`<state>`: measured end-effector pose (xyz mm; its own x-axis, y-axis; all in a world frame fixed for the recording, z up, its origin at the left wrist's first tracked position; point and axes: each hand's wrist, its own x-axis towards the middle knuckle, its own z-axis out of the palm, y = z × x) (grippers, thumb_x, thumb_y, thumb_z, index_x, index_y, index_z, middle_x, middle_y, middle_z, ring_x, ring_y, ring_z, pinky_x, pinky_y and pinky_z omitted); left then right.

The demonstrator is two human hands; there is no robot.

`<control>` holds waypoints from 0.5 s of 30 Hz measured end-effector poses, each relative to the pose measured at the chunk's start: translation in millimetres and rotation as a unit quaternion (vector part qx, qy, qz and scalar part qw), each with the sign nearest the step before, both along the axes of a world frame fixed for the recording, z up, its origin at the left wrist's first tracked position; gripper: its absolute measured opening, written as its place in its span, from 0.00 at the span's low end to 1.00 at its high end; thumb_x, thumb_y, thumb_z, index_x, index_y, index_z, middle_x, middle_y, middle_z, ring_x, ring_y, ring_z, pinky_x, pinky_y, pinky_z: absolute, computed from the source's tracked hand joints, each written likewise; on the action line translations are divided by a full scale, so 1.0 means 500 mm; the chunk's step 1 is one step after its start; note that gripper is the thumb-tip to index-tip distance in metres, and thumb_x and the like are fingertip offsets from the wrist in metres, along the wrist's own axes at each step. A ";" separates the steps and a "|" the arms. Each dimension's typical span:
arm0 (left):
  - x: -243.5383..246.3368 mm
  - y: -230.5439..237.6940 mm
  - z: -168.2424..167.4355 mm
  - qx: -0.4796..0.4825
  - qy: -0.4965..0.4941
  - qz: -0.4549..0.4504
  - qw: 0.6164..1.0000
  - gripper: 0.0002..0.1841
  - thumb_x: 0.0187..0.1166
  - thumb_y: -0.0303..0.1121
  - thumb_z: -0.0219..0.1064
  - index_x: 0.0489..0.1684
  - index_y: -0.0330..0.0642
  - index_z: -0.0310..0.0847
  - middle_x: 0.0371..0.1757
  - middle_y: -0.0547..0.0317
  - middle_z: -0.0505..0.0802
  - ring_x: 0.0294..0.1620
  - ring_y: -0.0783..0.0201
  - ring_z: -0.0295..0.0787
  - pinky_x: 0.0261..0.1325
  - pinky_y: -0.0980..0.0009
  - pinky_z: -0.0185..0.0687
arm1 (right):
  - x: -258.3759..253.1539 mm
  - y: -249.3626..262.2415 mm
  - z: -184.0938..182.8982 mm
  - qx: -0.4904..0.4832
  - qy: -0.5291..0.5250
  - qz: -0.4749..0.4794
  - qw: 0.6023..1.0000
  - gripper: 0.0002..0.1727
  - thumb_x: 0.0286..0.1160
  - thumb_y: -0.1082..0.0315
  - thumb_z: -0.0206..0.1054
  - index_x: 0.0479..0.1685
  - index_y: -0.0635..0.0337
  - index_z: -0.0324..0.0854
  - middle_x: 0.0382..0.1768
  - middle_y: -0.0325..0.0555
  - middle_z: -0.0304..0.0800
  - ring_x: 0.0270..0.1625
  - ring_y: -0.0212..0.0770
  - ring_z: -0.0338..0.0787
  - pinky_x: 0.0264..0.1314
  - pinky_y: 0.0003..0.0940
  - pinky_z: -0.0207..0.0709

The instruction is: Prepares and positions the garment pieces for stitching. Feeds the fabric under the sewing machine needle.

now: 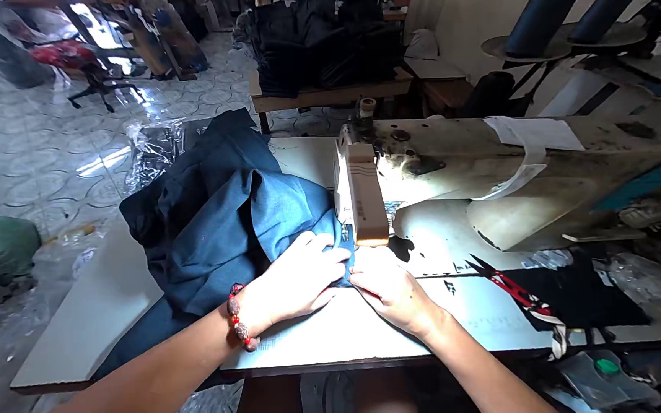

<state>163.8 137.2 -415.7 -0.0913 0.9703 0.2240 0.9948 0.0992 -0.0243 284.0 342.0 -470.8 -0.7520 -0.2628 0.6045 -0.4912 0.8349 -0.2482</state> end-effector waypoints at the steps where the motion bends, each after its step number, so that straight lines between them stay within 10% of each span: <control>1: 0.006 -0.005 -0.013 0.015 -0.006 0.003 1.000 0.16 0.80 0.43 0.59 0.48 0.43 0.87 0.62 0.55 0.93 0.66 0.46 0.85 0.59 0.50 0.78 | 0.001 0.001 -0.001 -0.002 0.001 0.004 1.000 0.12 0.78 0.69 0.63 0.39 0.57 0.95 0.47 0.48 0.98 0.55 0.45 0.95 0.61 0.38 0.85; 5: 0.013 -0.008 -0.048 0.044 -0.045 0.065 0.996 0.21 0.83 0.44 0.53 0.65 0.49 0.87 0.65 0.60 0.93 0.71 0.48 0.84 0.66 0.50 0.77 | -0.015 0.014 -0.002 -0.010 -0.012 0.009 1.000 0.13 0.79 0.69 0.60 0.40 0.58 0.94 0.47 0.48 0.98 0.56 0.45 0.95 0.62 0.39 0.85; 15: -0.029 0.038 -0.053 0.021 -0.126 0.165 0.978 0.21 0.82 0.50 0.55 0.59 0.52 0.89 0.67 0.64 0.91 0.76 0.53 0.78 0.75 0.49 0.69 | -0.049 0.037 0.045 -0.036 -0.105 -0.041 0.993 0.13 0.81 0.68 0.61 0.46 0.61 0.94 0.50 0.50 0.97 0.60 0.48 0.94 0.70 0.43 0.82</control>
<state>149.4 156.0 -442.2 -0.4553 0.8692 0.1927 0.8824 0.4116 0.2280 259.7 360.3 -448.4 -0.8804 -0.1559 0.4478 -0.3528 0.8464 -0.3990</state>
